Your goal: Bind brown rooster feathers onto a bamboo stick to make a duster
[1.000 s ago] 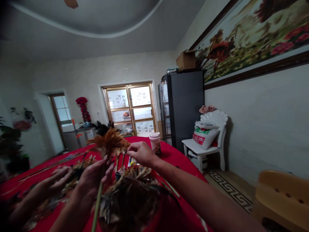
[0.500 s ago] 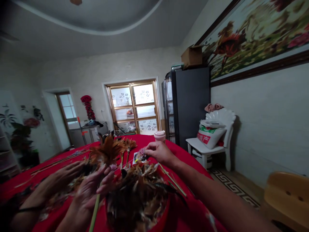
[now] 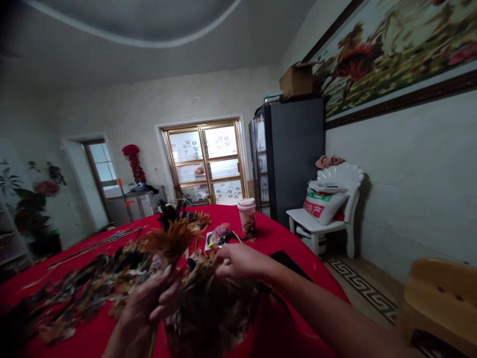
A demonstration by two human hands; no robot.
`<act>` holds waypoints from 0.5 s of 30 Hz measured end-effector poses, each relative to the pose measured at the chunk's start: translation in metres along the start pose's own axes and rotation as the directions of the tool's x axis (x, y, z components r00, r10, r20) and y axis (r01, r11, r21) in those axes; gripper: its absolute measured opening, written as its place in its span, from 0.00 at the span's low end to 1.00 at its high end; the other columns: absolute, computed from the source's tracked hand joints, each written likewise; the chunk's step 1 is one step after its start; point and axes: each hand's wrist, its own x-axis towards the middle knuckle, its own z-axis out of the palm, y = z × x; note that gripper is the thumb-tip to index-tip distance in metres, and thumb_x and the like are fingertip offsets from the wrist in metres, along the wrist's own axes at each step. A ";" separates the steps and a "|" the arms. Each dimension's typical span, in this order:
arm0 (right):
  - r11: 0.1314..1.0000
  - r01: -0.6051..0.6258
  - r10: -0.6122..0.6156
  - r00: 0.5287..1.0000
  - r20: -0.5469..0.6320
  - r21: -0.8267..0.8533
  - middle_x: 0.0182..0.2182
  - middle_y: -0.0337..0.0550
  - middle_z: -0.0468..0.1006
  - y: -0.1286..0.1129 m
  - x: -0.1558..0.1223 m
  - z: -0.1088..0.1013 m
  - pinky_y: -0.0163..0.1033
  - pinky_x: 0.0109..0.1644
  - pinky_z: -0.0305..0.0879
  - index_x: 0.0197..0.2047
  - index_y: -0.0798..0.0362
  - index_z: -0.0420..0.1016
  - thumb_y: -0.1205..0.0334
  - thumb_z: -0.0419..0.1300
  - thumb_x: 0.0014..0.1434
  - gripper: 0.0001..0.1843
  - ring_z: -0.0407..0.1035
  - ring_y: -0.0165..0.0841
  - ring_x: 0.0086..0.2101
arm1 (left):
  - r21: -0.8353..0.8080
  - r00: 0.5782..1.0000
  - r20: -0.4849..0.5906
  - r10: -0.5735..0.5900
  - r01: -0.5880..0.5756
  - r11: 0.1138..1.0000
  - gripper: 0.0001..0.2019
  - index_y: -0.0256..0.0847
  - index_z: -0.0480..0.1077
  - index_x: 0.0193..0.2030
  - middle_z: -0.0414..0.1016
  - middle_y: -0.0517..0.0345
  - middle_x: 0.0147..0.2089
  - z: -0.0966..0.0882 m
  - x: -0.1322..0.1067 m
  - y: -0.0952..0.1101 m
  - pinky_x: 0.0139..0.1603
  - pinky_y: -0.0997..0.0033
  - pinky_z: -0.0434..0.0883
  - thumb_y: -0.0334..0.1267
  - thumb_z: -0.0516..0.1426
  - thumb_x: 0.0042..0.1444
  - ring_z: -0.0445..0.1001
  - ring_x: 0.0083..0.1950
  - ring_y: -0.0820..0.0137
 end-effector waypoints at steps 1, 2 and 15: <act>0.998 0.013 -0.011 0.999 -0.045 0.058 0.33 0.41 0.76 -0.002 0.004 0.007 0.33 0.37 0.60 0.35 0.54 0.78 0.61 0.62 0.47 0.10 0.68 0.32 0.34 | 0.015 1.000 0.007 -0.011 0.011 1.000 0.15 0.37 0.62 0.21 0.59 0.67 0.15 0.002 0.000 -0.004 0.11 0.84 0.45 0.42 0.61 0.49 0.48 0.11 0.86; 0.982 -0.016 0.025 0.999 -0.046 0.186 0.33 0.42 0.76 -0.003 0.007 0.016 0.34 0.37 0.61 0.38 0.54 0.77 0.58 0.60 0.51 0.12 0.67 0.32 0.33 | 0.027 1.000 0.012 -0.023 0.023 0.999 0.15 0.37 0.62 0.21 0.59 0.67 0.15 0.005 0.000 -0.008 0.11 0.83 0.45 0.43 0.61 0.48 0.47 0.11 0.86; 0.580 -0.092 0.169 0.986 -0.009 0.810 0.18 0.39 0.71 -0.004 0.019 0.077 0.36 0.30 0.63 0.20 0.58 0.73 0.49 0.66 0.42 0.19 0.64 0.29 0.21 | 0.080 0.994 0.061 -0.093 0.088 0.993 0.13 0.38 0.68 0.26 0.56 0.66 0.18 0.014 -0.012 -0.037 0.16 0.79 0.47 0.47 0.58 0.50 0.46 0.15 0.82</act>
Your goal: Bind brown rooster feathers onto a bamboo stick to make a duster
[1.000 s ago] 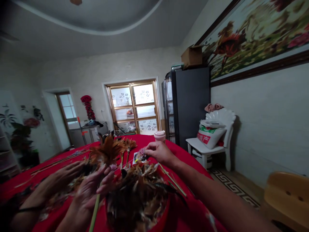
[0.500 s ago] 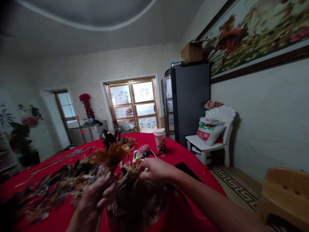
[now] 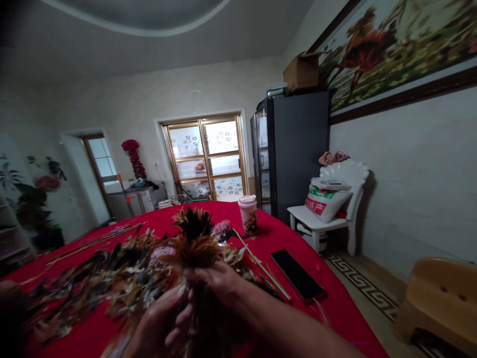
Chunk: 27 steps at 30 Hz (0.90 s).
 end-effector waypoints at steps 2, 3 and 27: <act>0.999 0.010 -0.010 1.000 -0.003 -0.030 0.16 0.38 0.71 0.001 0.001 -0.002 0.35 0.29 0.62 0.19 0.59 0.72 0.49 0.66 0.43 0.20 0.64 0.28 0.20 | 0.008 1.000 0.018 -0.005 0.005 1.000 0.13 0.38 0.69 0.27 0.57 0.65 0.17 -0.005 0.001 -0.002 0.17 0.78 0.50 0.47 0.57 0.51 0.48 0.15 0.81; 0.999 0.019 -0.019 1.000 -0.013 -0.031 0.17 0.38 0.71 0.002 0.002 -0.003 0.34 0.29 0.63 0.19 0.58 0.72 0.49 0.66 0.43 0.19 0.64 0.27 0.20 | 0.009 1.000 0.020 -0.009 0.009 1.000 0.14 0.38 0.70 0.28 0.57 0.65 0.17 -0.007 0.001 -0.003 0.17 0.78 0.50 0.48 0.57 0.51 0.49 0.15 0.81; 0.994 -0.093 0.099 0.985 0.139 -0.051 0.26 0.41 0.73 0.018 0.007 -0.002 0.31 0.26 0.63 0.38 0.59 0.72 0.40 0.60 0.47 0.28 0.65 0.27 0.23 | 0.048 0.986 -0.167 -0.008 0.016 0.999 0.17 0.38 0.62 0.22 0.52 0.69 0.15 -0.018 0.000 -0.003 0.14 0.81 0.43 0.48 0.57 0.51 0.43 0.13 0.84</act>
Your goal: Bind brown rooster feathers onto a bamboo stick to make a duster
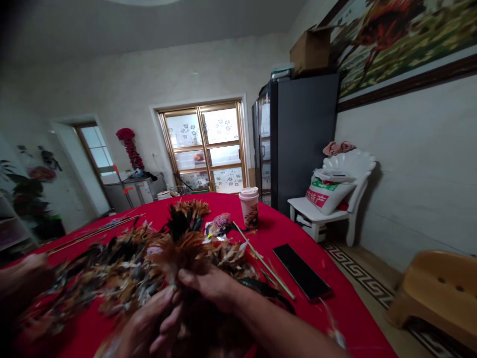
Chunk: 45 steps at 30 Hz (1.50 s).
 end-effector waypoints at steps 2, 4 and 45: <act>0.992 -0.056 0.074 0.985 0.157 -0.118 0.28 0.41 0.74 0.002 -0.001 -0.003 0.28 0.22 0.58 0.42 0.57 0.71 0.43 0.57 0.52 0.25 0.63 0.25 0.21 | 0.038 0.995 -0.092 0.050 -0.047 0.998 0.17 0.38 0.63 0.23 0.54 0.69 0.16 -0.002 0.000 0.006 0.14 0.82 0.42 0.49 0.59 0.49 0.44 0.14 0.84; 0.961 -0.042 0.094 0.979 0.181 -0.272 0.28 0.38 0.74 0.002 -0.003 -0.006 0.27 0.23 0.56 0.41 0.56 0.73 0.54 0.58 0.53 0.16 0.62 0.24 0.22 | 0.051 0.987 -0.144 0.076 -0.069 0.996 0.17 0.38 0.64 0.23 0.55 0.68 0.16 -0.005 0.000 0.011 0.14 0.83 0.43 0.50 0.60 0.47 0.44 0.15 0.84; 0.556 0.201 -0.332 0.943 0.006 -0.807 0.28 0.40 0.75 -0.028 -0.010 -0.012 0.30 0.35 0.58 0.31 0.57 0.75 0.69 0.53 0.55 0.09 0.66 0.29 0.30 | 0.059 0.989 -0.150 -0.009 0.018 0.998 0.15 0.40 0.67 0.23 0.59 0.67 0.18 0.006 -0.006 0.006 0.17 0.82 0.55 0.49 0.61 0.46 0.56 0.17 0.80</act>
